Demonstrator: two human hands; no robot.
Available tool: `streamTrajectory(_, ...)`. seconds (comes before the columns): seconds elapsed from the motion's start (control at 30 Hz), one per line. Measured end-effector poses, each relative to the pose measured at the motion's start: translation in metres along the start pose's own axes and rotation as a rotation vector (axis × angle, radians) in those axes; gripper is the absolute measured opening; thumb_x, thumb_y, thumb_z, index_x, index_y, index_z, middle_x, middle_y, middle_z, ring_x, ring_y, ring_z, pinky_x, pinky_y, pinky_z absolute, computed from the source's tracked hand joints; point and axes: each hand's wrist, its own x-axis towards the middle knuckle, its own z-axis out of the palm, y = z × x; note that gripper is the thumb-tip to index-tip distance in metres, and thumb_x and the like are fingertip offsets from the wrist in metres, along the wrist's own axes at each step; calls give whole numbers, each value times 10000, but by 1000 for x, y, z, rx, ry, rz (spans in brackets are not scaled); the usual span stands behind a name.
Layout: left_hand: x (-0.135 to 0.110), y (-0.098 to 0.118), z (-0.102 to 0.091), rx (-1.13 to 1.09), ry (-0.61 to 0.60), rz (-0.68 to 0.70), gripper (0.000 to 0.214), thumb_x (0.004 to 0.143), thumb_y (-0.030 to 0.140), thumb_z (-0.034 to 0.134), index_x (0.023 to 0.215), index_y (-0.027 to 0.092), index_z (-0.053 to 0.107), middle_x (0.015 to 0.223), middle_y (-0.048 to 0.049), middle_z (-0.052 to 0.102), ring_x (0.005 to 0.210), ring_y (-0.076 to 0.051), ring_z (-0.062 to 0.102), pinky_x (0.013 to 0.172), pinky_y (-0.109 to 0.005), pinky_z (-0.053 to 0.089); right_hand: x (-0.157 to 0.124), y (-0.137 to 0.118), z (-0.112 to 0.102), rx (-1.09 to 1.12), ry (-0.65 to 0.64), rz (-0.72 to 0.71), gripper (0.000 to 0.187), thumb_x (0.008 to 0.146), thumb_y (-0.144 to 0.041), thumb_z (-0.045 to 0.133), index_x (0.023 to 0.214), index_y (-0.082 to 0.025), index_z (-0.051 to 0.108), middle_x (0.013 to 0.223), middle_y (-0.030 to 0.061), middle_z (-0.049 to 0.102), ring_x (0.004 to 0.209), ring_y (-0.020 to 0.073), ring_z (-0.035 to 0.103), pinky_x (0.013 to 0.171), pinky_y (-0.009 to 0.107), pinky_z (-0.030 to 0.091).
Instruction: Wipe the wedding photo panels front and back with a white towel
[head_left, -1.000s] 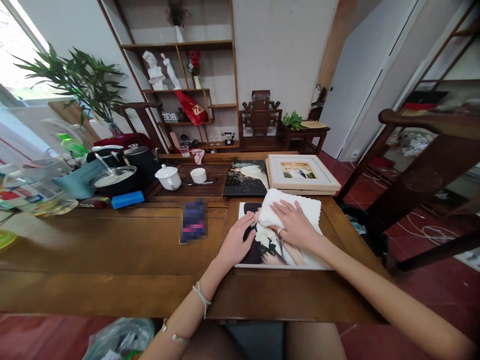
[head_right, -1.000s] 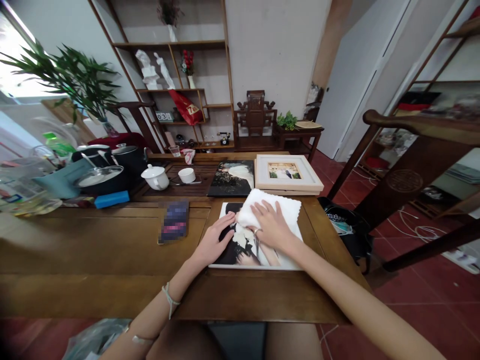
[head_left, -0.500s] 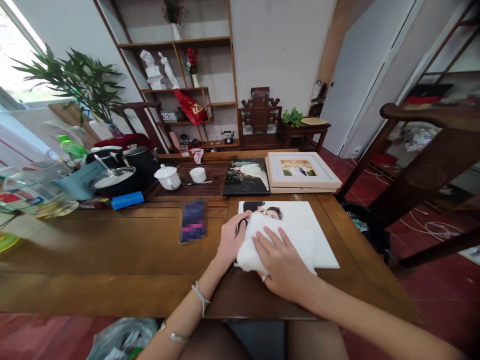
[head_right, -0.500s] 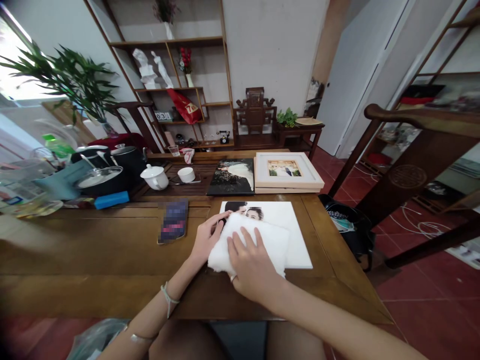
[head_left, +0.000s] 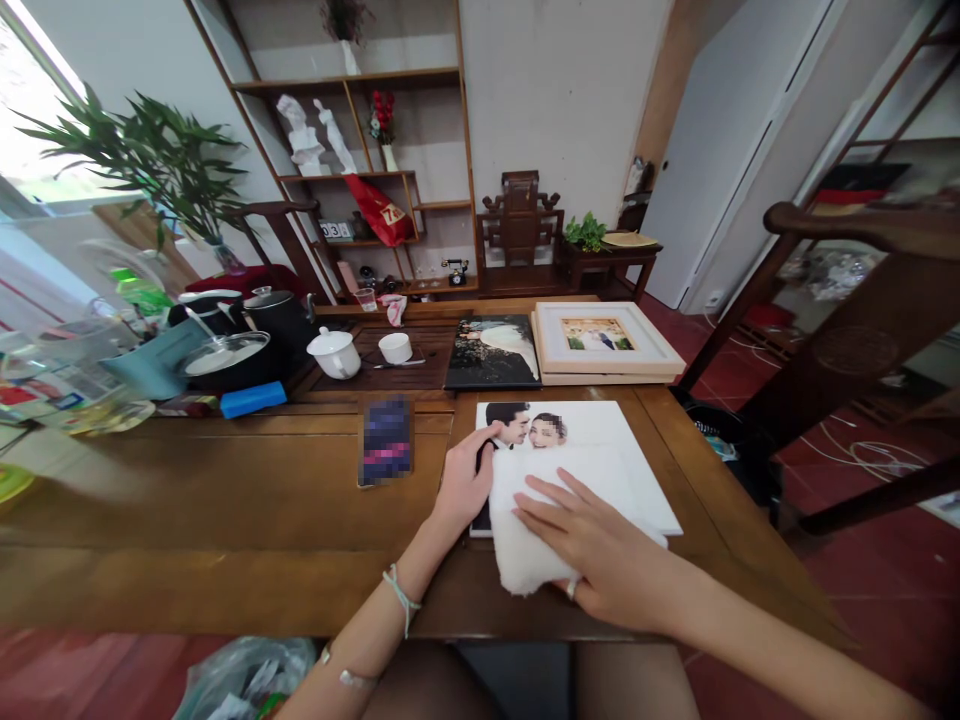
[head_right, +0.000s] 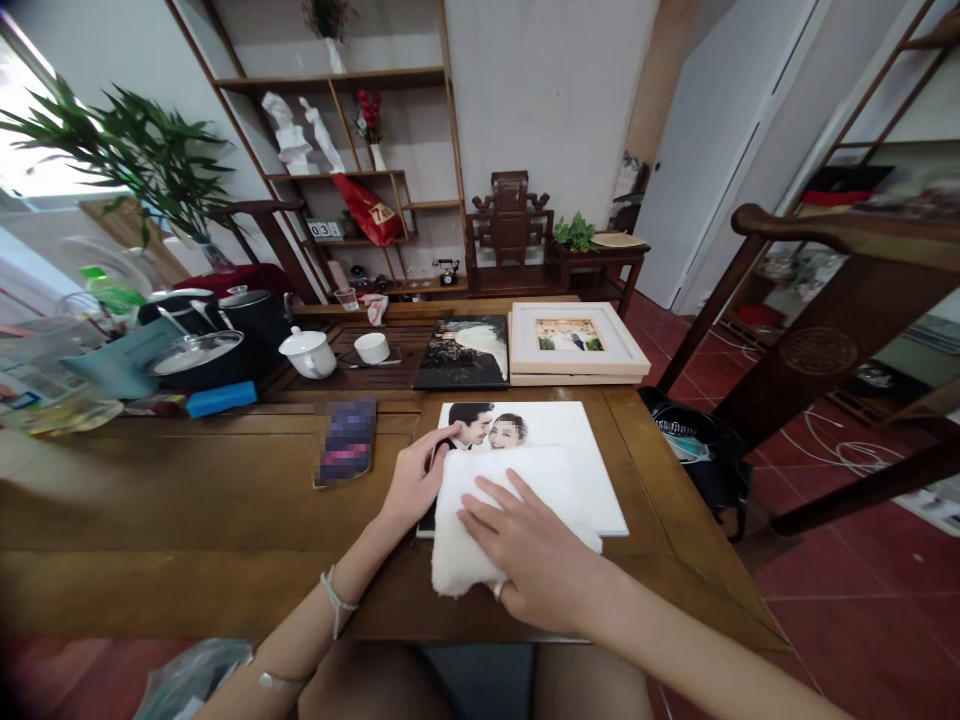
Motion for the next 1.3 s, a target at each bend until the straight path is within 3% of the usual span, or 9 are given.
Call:
streamTrajectory(0.13,-1,0,3,27,-91,118,287,857,132,504,1079,194,675,1183,-74,684,1188,-224,591,1059,-408,440,-10,27,-10,87,54,130,564,779,-170,538,1343,-186,527,1372,69,550,1329,232,416,1160,456,237)
streamTrajectory(0.27,-2,1,4,52,-128,152,274,810,171,613,1075,180,682,1198,-100,674,1205,-249,577,1073,-434,427,1,67,-19,94,184,310,445,849,-289,513,1266,-159,594,1339,118,573,1276,289,474,1091,479,328)
streamTrajectory(0.37,-2,1,4,42,-125,141,276,815,173,615,1083,186,678,1204,-97,671,1200,-248,582,1074,-434,425,22,87,-28,237,268,391,351,878,-356,481,1098,-164,677,1199,124,663,1119,312,585,951,442,437)
streamTrajectory(0.53,-3,1,3,8,-122,154,287,823,152,596,1099,191,665,1177,-74,688,1167,-230,607,1055,-398,442,74,88,-34,375,220,350,336,895,-407,472,774,-177,686,774,64,731,732,236,656,694,322,477)
streamTrajectory(0.73,-2,4,2,68,-119,128,218,803,165,609,1006,201,678,1036,-64,726,989,-230,678,925,-364,521,114,78,-26,403,219,291,252,845,-373,547,791,-161,672,830,52,728,748,215,632,651,281,452)
streamTrajectory(0.93,-2,3,3,34,-131,144,249,820,150,587,1046,202,680,1112,-66,712,1091,-229,645,1006,-390,480,83,97,-24,376,247,301,285,882,-375,506,976,-187,700,936,58,735,872,253,654,787,339,482)
streamTrajectory(1.07,-1,4,3,-5,-125,141,245,858,143,544,1048,198,688,1133,-59,708,1115,-214,638,1048,-395,451,54,122,-27,307,312,358,336,901,-400,479,1091,-206,676,1154,81,683,1048,292,617,914,406,448)
streamTrajectory(1.2,-1,6,2,-6,-115,116,250,887,146,500,1039,194,692,1125,-56,712,1111,-209,640,1042,-391,457,40,126,-23,221,343,392,422,893,-433,487,1198,-178,629,1273,130,617,1214,327,514,1048,510,323)
streamTrajectory(1.3,-1,6,2,8,-111,115,274,897,140,470,1051,208,686,1136,-50,708,1116,-206,638,1034,-384,462,36,102,-10,126,299,339,509,856,-433,551,1283,-156,573,1351,149,555,1324,319,400,1128,555,149)
